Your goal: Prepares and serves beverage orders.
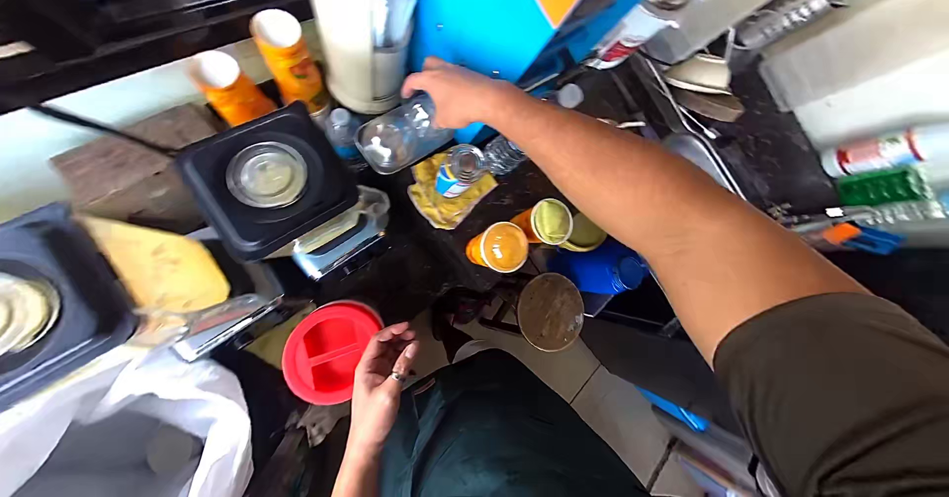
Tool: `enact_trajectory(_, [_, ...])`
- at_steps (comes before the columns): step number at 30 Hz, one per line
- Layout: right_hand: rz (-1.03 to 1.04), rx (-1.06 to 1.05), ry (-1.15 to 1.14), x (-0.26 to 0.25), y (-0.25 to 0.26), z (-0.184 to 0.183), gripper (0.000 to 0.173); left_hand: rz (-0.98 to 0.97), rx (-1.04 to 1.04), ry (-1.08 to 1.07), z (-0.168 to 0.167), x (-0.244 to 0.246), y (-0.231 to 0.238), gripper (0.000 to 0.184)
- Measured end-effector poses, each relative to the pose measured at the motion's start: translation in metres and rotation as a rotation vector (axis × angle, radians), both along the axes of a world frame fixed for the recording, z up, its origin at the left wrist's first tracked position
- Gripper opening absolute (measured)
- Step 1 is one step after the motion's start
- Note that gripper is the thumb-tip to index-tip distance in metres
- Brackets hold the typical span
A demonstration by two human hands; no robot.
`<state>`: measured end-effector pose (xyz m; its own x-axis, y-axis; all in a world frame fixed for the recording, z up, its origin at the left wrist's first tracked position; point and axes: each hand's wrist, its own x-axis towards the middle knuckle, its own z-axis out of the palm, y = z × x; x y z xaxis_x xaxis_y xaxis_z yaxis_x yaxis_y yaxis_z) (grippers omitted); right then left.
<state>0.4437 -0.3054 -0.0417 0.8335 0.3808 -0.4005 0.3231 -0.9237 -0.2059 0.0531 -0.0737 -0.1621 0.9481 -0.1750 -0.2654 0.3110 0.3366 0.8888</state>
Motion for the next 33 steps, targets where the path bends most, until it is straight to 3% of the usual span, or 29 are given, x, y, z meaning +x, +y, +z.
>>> enact_trajectory(5, [-0.05,0.366,-0.029,-0.058,-0.043,0.044,0.064,-0.121,0.028,-0.132,0.024,0.068,-0.022,0.036])
enact_trajectory(9, [-0.195,0.577,0.043,-0.14,-0.118,0.087,0.067,-0.278,0.1,-0.226,0.038,0.135,-0.05,0.034])
enact_trajectory(12, [-0.384,0.624,0.289,-0.18,-0.188,0.088,0.065,-0.435,0.189,-0.182,0.05,0.178,-0.084,0.032])
enact_trajectory(15, [-0.497,0.604,0.555,-0.185,-0.227,0.064,0.061,-0.604,0.265,-0.144,0.057,0.21,-0.123,0.033])
enact_trajectory(20, [-0.383,0.334,0.637,-0.165,-0.207,0.031,0.06,-0.74,0.345,-0.054,0.047,0.24,-0.171,0.031])
enact_trajectory(24, [-0.231,0.146,0.417,-0.184,-0.187,0.02,0.065,-0.82,0.363,0.011,0.037,0.245,-0.188,0.03])
enact_trajectory(28, [-0.179,0.079,0.19,-0.221,-0.176,0.011,0.064,-0.885,0.381,0.014,0.032,0.246,-0.194,0.025])
enact_trajectory(33, [-0.161,0.055,0.074,-0.238,-0.171,0.003,0.062,-0.971,0.403,-0.004,0.038,0.247,-0.199,0.022])
